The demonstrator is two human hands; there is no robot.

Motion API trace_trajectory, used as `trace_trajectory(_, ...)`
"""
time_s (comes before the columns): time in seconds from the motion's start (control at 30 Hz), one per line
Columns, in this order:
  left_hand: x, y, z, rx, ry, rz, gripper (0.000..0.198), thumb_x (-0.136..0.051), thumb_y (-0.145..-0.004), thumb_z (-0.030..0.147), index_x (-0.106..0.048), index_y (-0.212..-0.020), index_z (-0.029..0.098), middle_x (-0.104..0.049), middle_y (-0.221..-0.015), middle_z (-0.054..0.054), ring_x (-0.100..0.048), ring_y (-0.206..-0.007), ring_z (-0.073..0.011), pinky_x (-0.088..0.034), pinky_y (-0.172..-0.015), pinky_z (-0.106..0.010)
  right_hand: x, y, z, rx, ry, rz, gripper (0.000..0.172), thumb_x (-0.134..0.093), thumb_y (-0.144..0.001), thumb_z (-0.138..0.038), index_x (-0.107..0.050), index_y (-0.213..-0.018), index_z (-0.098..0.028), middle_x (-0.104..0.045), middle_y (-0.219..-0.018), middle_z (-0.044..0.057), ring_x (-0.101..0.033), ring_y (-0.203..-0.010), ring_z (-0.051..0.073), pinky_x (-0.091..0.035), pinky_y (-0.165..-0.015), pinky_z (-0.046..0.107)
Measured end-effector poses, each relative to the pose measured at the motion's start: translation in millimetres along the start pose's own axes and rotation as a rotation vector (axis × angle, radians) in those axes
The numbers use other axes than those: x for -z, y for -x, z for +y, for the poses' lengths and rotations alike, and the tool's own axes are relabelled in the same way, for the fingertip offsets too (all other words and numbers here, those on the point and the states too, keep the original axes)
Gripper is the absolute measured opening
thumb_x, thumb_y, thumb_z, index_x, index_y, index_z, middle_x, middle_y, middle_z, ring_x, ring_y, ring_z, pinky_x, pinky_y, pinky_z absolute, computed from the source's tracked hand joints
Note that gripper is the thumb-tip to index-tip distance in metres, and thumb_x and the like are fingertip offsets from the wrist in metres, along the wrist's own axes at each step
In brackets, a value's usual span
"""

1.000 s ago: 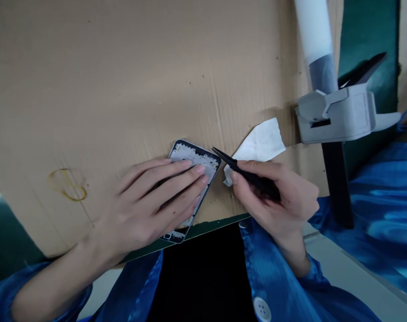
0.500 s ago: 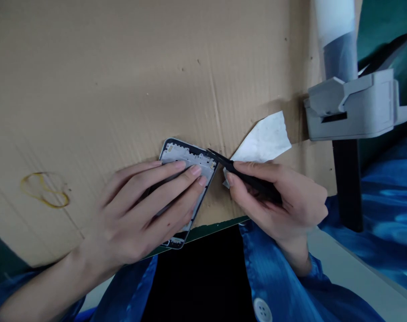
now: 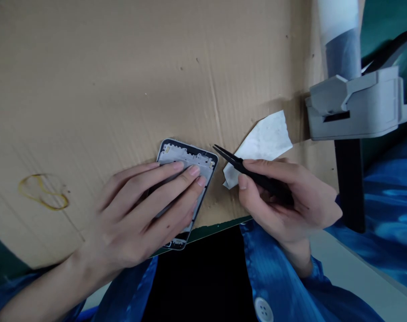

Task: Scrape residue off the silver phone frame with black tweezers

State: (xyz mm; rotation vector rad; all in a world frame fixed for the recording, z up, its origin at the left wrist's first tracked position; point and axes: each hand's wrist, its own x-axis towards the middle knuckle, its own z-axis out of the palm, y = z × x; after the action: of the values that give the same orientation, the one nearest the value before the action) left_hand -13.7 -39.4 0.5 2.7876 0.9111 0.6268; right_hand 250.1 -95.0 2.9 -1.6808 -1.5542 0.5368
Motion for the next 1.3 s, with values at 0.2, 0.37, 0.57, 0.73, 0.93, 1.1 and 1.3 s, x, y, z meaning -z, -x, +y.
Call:
trace_trajectory(0.2,-0.1,-0.3,1.3,0.023,0.003,0.010,0.034,-0.079,-0.110,0.024,-0.076,-0.142,0.017,-0.084,-0.144,0.000,-0.080,-0.133,-0.0221,-0.066,-0.118,-0.041,-7.8,-3.4,-6.1,0.042,0.107,0.078,0.028,-0.095,-0.091,-0.019,-0.085,-0.115,-0.027,-0.082,-0.098,-0.001,-0.075,-0.074,0.016,-0.062,-0.061,0.034)
trace_trajectory(0.37,1.6,0.0,1.3,0.025,0.006,0.000,0.033,-0.078,-0.111,0.026,-0.076,-0.142,0.017,-0.084,-0.144,0.001,-0.080,-0.134,-0.0226,-0.066,-0.118,-0.042,-6.3,-1.1,-4.1,0.022,0.082,0.074,0.026,-0.096,-0.089,-0.018,-0.085,-0.111,-0.028,-0.082,-0.097,-0.001,-0.078,-0.078,0.019,-0.063,-0.063,0.038)
trace_trajectory(0.57,1.2,-0.3,0.7,0.035,0.022,0.002,0.031,-0.075,-0.112,0.024,-0.075,-0.143,0.020,-0.084,-0.144,0.001,-0.081,-0.133,-0.0222,-0.066,-0.117,-0.040,-5.5,-0.9,-3.7,0.017,0.080,0.078,0.026,-0.097,-0.087,-0.016,-0.085,-0.108,-0.026,-0.083,-0.098,-0.001,-0.077,-0.078,0.018,-0.059,-0.062,0.037)
trace_trajectory(0.73,1.1,0.2,1.2,0.032,0.019,0.002,0.035,-0.078,-0.109,0.023,-0.075,-0.144,0.017,-0.084,-0.144,0.000,-0.081,-0.132,-0.0233,-0.065,-0.121,-0.041,-7.5,-2.5,0.4,0.048,0.055,0.089,0.026,-0.097,-0.087,-0.020,-0.086,-0.110,-0.027,-0.082,-0.094,0.000,-0.076,-0.072,0.018,-0.057,-0.056,0.035)
trace_trajectory(0.93,2.4,0.7,2.1,0.032,0.046,-0.034,0.039,-0.079,-0.110,0.026,-0.074,-0.146,0.014,-0.081,-0.149,-0.006,-0.073,-0.150,-0.0319,-0.061,-0.132,-0.051,-7.9,-4.5,-0.6,0.052,0.056,0.123,0.025,-0.096,-0.090,-0.023,-0.084,-0.112,-0.028,-0.082,-0.095,-0.001,-0.074,-0.067,0.017,-0.057,-0.052,0.033)
trace_trajectory(1.1,1.5,1.0,2.6,0.021,0.033,-0.038,0.040,-0.078,-0.110,0.025,-0.073,-0.147,0.012,-0.081,-0.149,-0.006,-0.073,-0.150,-0.0327,-0.063,-0.132,-0.052,-5.8,-3.3,-3.0,0.013,0.051,0.056,0.026,-0.096,-0.091,-0.022,-0.085,-0.113,-0.027,-0.082,-0.096,0.000,-0.077,-0.075,0.017,-0.062,-0.059,0.032)
trace_trajectory(1.3,1.4,-1.5,1.6,0.018,0.012,-0.035,0.032,-0.074,-0.113,0.024,-0.074,-0.144,0.016,-0.083,-0.147,-0.002,-0.076,-0.146,-0.0316,-0.066,-0.127,-0.051,-2.3,-2.1,-4.9,-0.029,0.078,0.005,0.027,-0.096,-0.091,-0.020,-0.086,-0.115,-0.027,-0.083,-0.097,-0.001,-0.077,-0.077,0.014,-0.060,-0.063,0.028)
